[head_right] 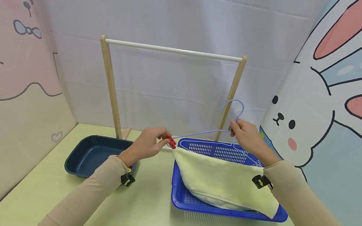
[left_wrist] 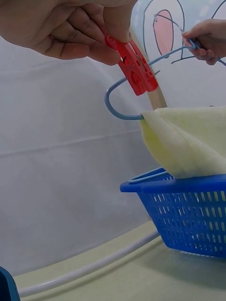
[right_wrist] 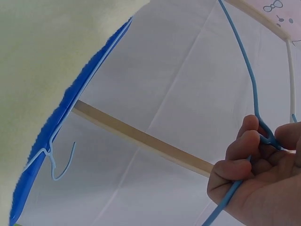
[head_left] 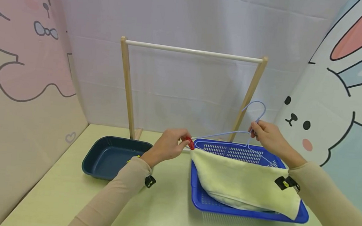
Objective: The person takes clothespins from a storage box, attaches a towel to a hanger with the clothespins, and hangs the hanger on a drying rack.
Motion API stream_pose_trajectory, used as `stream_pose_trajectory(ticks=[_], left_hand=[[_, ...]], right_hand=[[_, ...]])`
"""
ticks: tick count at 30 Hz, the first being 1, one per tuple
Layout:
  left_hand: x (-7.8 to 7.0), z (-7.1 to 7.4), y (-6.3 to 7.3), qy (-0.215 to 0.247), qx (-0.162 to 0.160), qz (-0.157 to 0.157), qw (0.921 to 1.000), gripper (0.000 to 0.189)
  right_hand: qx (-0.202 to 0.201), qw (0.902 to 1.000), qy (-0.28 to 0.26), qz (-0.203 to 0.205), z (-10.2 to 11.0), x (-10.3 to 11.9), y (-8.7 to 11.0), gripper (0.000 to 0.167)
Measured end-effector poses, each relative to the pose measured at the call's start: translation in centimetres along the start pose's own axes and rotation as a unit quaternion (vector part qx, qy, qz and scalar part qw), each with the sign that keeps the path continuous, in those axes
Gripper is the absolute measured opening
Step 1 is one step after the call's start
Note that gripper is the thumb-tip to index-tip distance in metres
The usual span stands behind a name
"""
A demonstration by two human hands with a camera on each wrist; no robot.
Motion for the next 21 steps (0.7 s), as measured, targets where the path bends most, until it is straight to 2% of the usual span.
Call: stream_pose_trajectory(ticks=[3,10,17,21], left_hand=[[-0.2,-0.1,-0.2,-0.005,0.003,-0.007,1.0,0.005],[-0.7,-0.4,-0.5,-0.01,-0.003,-0.046,0.9989,0.007],[-0.8,-0.8,-0.9,-0.035,-0.002,-0.058,0.9977,0.01],[-1.1,-0.8,-1.1,-0.047,-0.008,-0.075,0.9961,0.013]], right_hand=[[0.0,1.0,-0.001,0.005,0.0,0.1,0.0,0.041],[-0.004,1.0,0.005,0.005,-0.1,0.3,0.1,0.043],[-0.008,0.9999,0.004,0.006,0.1,0.6,0.2,0.046],[-0.006,1.0,0.001,0.003,0.2,0.6,0.2,0.047]])
Point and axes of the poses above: each hand's wrist, its own y-axis away from the middle knuckle, its own z-axis out of the back of the hand, x = y × z, the point moved 1 cm from there along -y, towards the middle knuckle, and after that the axes turned 9 degrees about -y, right-handed, at the moved point
